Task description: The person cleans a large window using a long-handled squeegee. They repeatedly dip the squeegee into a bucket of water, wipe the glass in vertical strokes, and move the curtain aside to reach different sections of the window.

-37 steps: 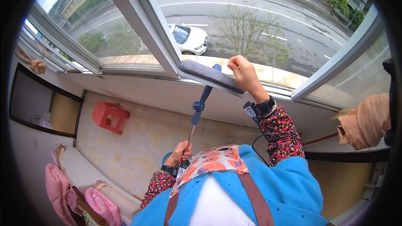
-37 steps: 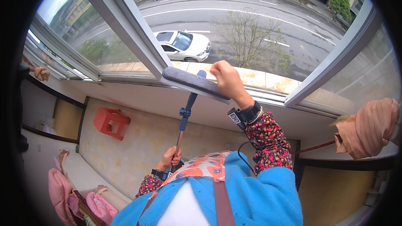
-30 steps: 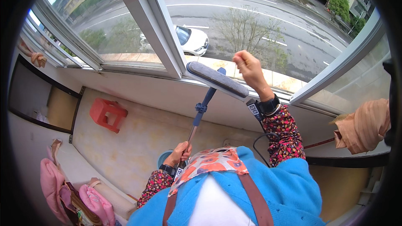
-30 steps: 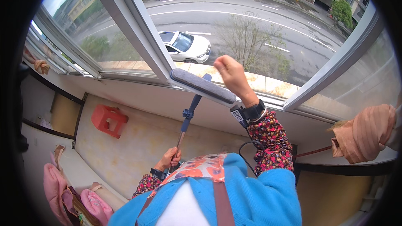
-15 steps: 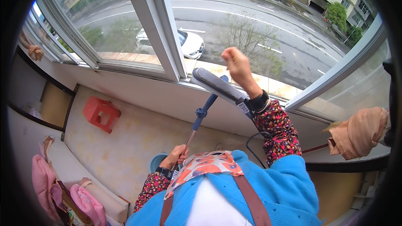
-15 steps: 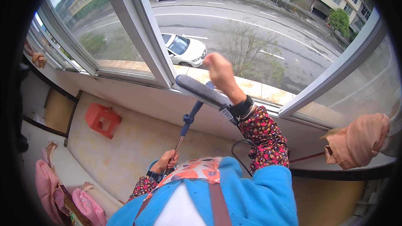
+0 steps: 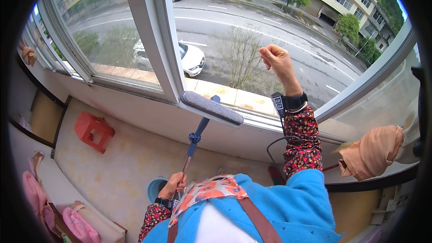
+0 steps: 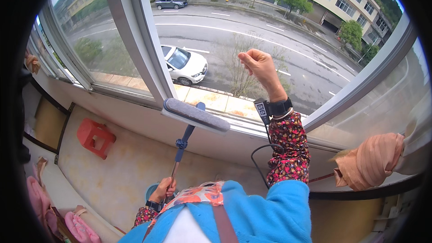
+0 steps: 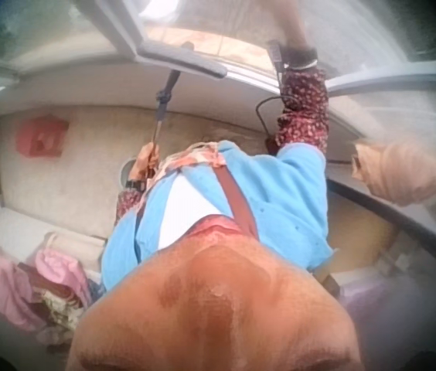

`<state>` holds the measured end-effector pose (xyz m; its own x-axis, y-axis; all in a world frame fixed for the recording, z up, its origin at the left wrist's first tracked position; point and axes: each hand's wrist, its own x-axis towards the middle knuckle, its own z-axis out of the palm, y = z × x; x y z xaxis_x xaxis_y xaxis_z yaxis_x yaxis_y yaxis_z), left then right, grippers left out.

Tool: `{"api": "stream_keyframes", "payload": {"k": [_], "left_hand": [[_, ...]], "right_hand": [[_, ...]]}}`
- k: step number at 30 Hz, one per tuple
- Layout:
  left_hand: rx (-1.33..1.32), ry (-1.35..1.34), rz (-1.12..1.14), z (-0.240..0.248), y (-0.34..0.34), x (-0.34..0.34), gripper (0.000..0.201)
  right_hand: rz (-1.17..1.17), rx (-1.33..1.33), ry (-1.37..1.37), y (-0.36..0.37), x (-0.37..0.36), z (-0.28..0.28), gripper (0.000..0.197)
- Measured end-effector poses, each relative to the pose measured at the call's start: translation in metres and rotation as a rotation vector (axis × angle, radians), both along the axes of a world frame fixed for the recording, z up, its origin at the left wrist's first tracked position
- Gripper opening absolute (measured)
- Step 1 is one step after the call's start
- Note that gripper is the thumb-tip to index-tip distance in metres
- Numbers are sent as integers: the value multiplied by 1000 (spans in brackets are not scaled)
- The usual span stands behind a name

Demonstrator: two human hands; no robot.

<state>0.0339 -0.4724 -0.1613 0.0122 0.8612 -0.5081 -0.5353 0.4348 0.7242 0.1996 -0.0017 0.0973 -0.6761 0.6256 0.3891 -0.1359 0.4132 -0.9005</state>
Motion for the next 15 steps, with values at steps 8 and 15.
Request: {"api": "stream_keyframes", "payload": {"k": [8,15], "left_hand": [[-37,40,62,4,-5,9,46],[63,3,49,-5,-11,0,47]], "right_hand": [[-206,41,-242,68,18,-75,25],[-399,0,-39,72,20,-60,19]]}}
